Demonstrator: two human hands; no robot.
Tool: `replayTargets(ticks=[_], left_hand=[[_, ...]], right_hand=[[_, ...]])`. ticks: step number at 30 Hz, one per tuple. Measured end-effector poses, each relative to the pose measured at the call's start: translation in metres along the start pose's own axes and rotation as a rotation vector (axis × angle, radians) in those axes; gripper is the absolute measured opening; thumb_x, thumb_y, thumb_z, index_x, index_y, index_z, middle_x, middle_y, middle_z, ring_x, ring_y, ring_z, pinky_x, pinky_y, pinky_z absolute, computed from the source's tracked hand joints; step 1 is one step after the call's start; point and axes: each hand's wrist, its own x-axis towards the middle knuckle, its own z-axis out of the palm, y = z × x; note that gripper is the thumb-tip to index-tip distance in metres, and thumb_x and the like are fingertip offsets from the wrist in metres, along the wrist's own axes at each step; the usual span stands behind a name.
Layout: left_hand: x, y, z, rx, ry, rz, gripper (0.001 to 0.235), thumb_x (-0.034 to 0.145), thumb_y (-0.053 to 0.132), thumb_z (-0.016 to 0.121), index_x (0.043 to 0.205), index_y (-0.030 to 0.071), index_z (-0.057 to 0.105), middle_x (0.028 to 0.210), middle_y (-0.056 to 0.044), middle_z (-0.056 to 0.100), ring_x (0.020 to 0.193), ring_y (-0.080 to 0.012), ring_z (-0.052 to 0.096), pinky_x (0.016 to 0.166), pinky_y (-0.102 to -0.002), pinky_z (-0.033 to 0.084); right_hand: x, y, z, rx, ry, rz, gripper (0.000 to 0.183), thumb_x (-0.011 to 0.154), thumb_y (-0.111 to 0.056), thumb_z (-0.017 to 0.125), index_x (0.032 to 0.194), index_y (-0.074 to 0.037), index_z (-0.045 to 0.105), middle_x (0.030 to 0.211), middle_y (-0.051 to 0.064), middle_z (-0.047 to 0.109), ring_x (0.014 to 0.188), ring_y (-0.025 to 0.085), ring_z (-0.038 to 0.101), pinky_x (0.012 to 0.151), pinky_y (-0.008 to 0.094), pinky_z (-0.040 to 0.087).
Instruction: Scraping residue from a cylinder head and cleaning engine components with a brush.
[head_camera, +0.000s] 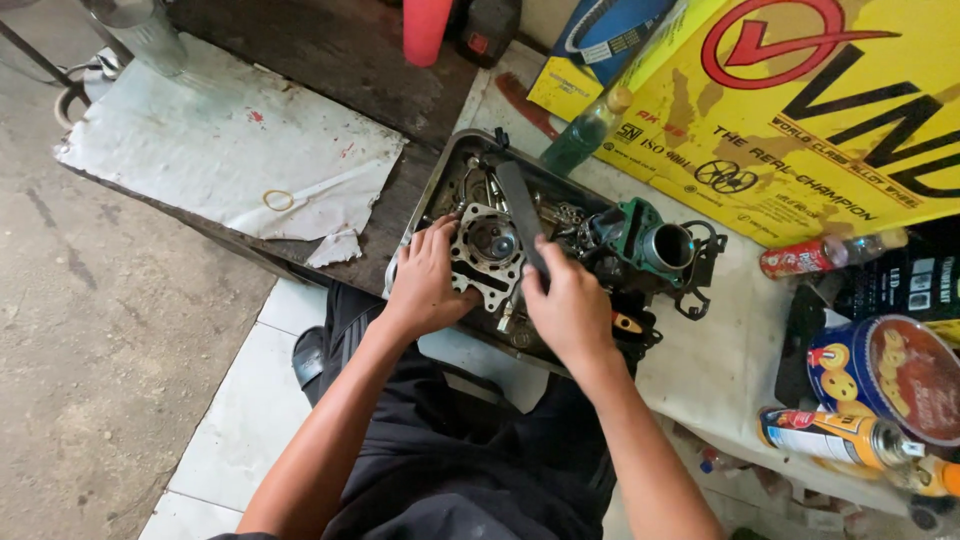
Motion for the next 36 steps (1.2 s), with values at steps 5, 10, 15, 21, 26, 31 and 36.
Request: replayTargets(ticks=[5,10,15,21,26,31,36], left_hand=[[0.000,-0.008,0.000,-0.059,-0.050,0.000,0.095,0.063,0.029,0.076,0.144,0.005,0.035,0.156,-0.015,0.035,0.140,-0.0345,0.033,0.107,-0.053,0.033],[0.012,-0.034,-0.006,-0.377,-0.231,-0.152,0.105,0.067,0.045,0.090,0.151,0.016,0.035,0.162,-0.007,0.027,0.154,-0.0325,0.023,0.118,-0.076,0.010],[0.004,-0.013,-0.018,-0.962,0.222,-0.215,0.015,0.097,0.010,0.062,0.107,0.009,0.073,0.122,-0.011,0.074,0.114,-0.0153,0.066,0.101,-0.039,0.051],[0.002,-0.005,-0.018,-1.020,0.260,-0.207,0.010,0.098,0.010,0.063,0.097,0.006,0.072,0.120,-0.013,0.074,0.107,-0.0150,0.064,0.100,-0.041,0.052],[0.006,-0.004,-0.013,-0.973,0.245,-0.217,0.008,0.095,0.006,0.063,0.092,0.007,0.071,0.116,-0.011,0.076,0.101,-0.0135,0.067,0.096,-0.039,0.056],[0.008,-0.004,-0.007,-0.913,0.242,-0.222,0.008,0.092,0.007,0.065,0.090,0.007,0.073,0.115,-0.012,0.076,0.099,-0.0173,0.071,0.093,-0.041,0.057],[0.007,-0.006,-0.004,-0.872,0.228,-0.198,0.010,0.092,0.006,0.065,0.090,0.008,0.074,0.117,-0.012,0.075,0.102,-0.0183,0.069,0.092,-0.040,0.056]], right_hand=[[-0.061,-0.002,-0.013,-0.046,-0.046,0.016,0.042,0.092,-0.034,0.065,0.133,-0.027,0.066,0.094,0.018,0.075,0.085,0.039,0.075,0.066,0.051,0.063],[-0.058,-0.004,-0.010,0.021,-0.021,0.014,0.042,0.091,-0.035,0.066,0.132,-0.029,0.066,0.089,0.016,0.074,0.084,0.038,0.075,0.064,0.049,0.063],[-0.060,0.002,-0.005,-0.010,-0.017,0.032,0.043,0.091,-0.036,0.066,0.133,-0.030,0.066,0.088,0.016,0.074,0.083,0.038,0.075,0.064,0.050,0.062],[-0.059,0.004,-0.003,0.010,0.005,-0.005,0.042,0.090,-0.034,0.067,0.132,-0.029,0.068,0.086,0.016,0.074,0.080,0.037,0.075,0.062,0.048,0.062],[-0.060,0.004,-0.003,0.015,0.017,-0.012,0.042,0.090,-0.034,0.068,0.132,-0.029,0.067,0.085,0.017,0.074,0.080,0.037,0.075,0.061,0.048,0.061],[-0.060,0.003,-0.005,0.030,0.008,-0.011,0.041,0.091,-0.034,0.067,0.131,-0.028,0.068,0.085,0.017,0.074,0.078,0.038,0.075,0.060,0.048,0.061],[-0.059,0.003,-0.005,0.046,-0.008,0.003,0.039,0.092,-0.033,0.066,0.130,-0.026,0.068,0.083,0.017,0.073,0.076,0.037,0.075,0.057,0.047,0.061]])
